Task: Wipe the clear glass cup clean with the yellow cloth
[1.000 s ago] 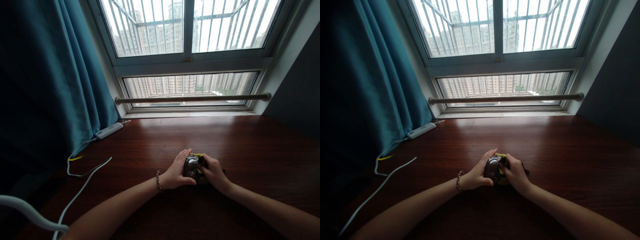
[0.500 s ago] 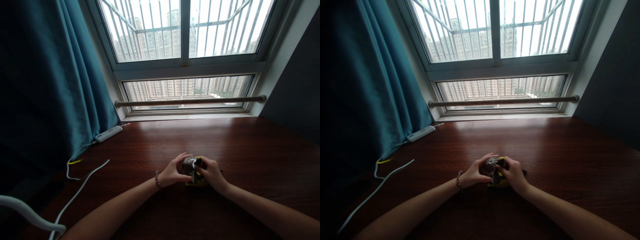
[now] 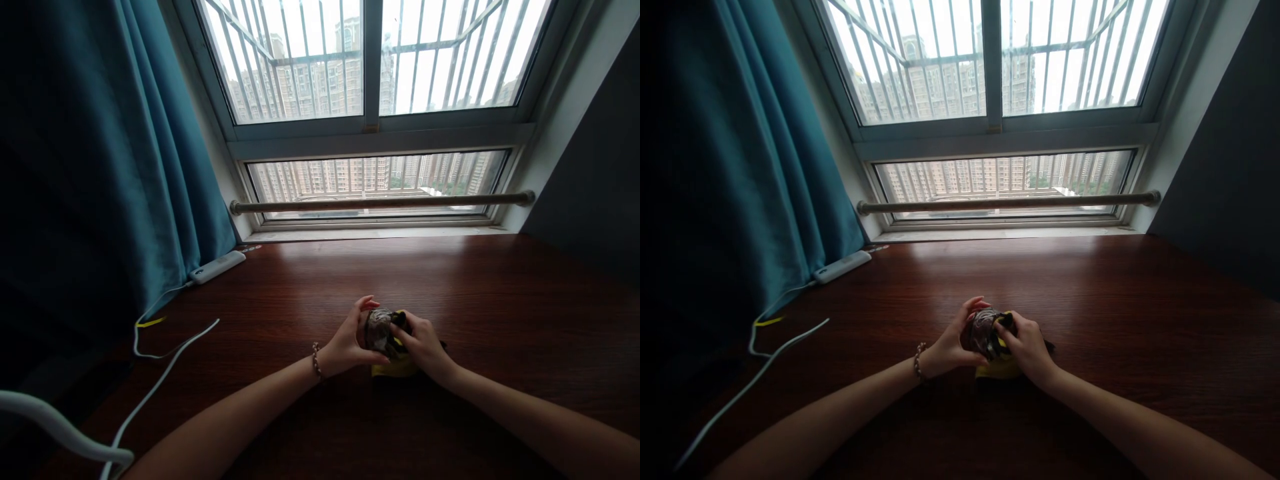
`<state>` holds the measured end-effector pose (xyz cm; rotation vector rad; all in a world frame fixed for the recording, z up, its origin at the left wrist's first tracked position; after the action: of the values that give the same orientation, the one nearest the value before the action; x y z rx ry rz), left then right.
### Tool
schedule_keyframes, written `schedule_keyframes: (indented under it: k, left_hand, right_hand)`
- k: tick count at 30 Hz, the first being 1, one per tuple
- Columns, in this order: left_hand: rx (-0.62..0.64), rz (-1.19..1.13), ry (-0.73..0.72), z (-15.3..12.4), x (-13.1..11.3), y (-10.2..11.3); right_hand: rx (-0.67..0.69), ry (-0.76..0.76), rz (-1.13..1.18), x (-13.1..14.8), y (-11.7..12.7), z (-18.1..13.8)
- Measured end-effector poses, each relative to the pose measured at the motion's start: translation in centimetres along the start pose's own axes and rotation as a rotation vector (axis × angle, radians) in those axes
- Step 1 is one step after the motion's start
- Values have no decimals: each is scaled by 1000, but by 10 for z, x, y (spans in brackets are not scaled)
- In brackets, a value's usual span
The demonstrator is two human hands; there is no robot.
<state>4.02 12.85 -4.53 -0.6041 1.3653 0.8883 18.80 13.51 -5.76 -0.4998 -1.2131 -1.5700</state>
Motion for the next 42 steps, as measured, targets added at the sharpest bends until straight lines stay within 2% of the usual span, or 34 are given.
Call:
schedule_keyframes:
  k: [8,16,24,27,30,34,36,39,42]
  left_hand:
    - [-21,-107,-20,-1,0,0]
    - [-64,-261,111,2,3,9]
    - [-144,-426,172,8,6,16]
    - [-168,-537,212,9,9,17]
    - [-251,-641,243,9,14,24]
    - [-335,-738,248,7,19,39]
    - [-330,-757,256,7,20,42]
    - [-258,-745,261,7,18,37]
    - [-138,-693,239,7,15,24]
  right_hand:
    - [-47,-37,12,0,3,1]
    - [-44,-84,67,-3,4,0]
    - [-39,-135,311,-4,3,-2]
    - [-113,-189,441,-10,2,-6]
    - [-262,-254,589,-19,5,-6]
    - [-500,-300,729,-28,21,2]
    - [-551,-301,767,-24,28,6]
    - [-468,-316,830,-11,22,8]
    - [-169,-282,873,7,-1,5]
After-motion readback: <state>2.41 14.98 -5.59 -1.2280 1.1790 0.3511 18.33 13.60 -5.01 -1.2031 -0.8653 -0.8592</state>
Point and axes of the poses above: each hand's wrist, its own z-axis towards the middle knuckle, its own y-axis out of the back of the hand, x = y × z, the point moved 6 cm from there along z, towards the middle knuckle, and after that the axes turned 8 degrees about y, right-handed, at the moved point
